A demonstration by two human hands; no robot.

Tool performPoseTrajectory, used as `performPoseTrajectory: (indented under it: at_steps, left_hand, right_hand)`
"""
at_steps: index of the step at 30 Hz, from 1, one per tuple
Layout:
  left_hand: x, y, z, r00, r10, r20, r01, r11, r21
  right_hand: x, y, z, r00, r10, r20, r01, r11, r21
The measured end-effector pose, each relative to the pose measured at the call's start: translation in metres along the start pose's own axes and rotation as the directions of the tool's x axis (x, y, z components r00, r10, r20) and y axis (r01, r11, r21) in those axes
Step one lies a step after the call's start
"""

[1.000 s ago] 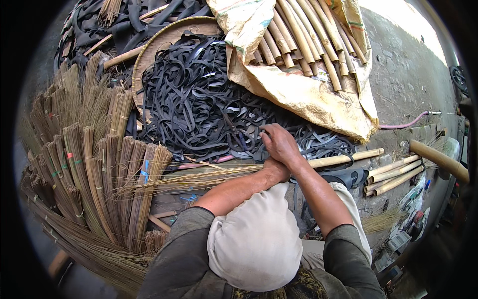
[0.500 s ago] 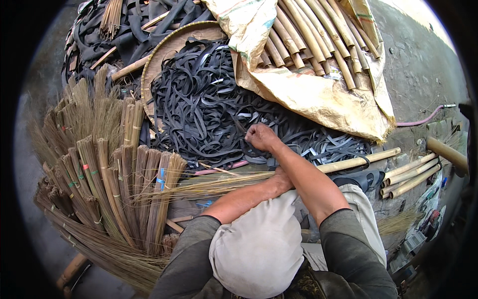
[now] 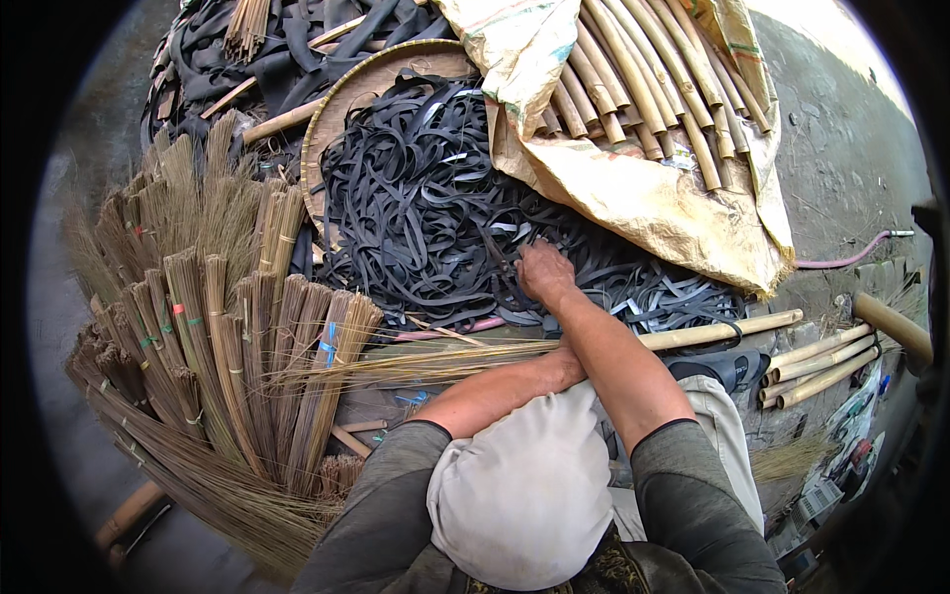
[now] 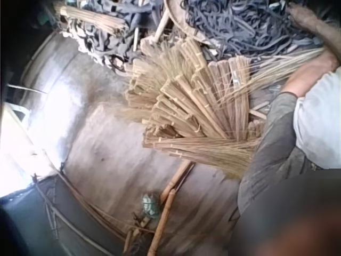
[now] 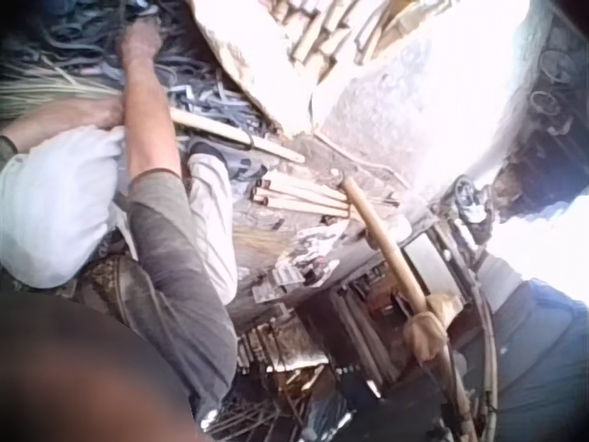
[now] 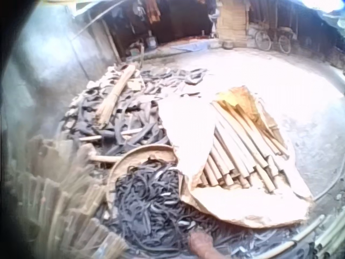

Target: The person gathers bundles of straw bristles and bamboo poles, then inserts the bristles into the hollow pole and secures them by wrapping black rubber strips around the junction. The person repeats this process for multiple brooms, placing finished units aside.

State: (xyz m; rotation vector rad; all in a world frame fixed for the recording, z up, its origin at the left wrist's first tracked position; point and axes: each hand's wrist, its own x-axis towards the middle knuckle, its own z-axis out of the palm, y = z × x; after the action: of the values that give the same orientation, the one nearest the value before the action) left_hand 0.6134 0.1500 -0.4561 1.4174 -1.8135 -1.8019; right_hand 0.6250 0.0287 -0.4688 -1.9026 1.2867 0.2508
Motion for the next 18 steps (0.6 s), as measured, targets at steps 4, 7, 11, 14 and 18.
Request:
performPoseTrajectory:
  at_steps: [4,7,11,14,18]
  left_hand:
    - [-0.007,-0.028,0.021,0.996,0.085,-0.024,-0.088,0.921,-0.379]
    - [-0.005,-0.035,0.024,0.998,0.069,0.004,-0.062,0.914,-0.401]
    - [0.002,-0.012,0.0,0.997,-0.028,0.068,0.023,0.997,0.079]
    - [0.014,0.024,-0.019,0.971,-0.203,0.124,0.159,0.942,0.295]
    - [0.023,0.054,-0.032,0.967,-0.229,0.108,0.171,0.906,0.386]
  right_hand:
    - [0.013,0.004,0.014,0.999,0.048,0.015,-0.048,0.999,0.007]
    - [0.021,0.006,0.017,0.997,0.073,0.04,-0.074,0.997,0.017]
    - [0.021,0.001,0.004,0.981,0.052,0.189,-0.104,0.955,0.278]
    - [0.002,-0.006,-0.029,0.992,-0.128,-0.01,0.118,0.882,0.456]
    - [-0.051,-0.009,-0.111,0.993,-0.108,-0.041,0.092,0.521,0.848]
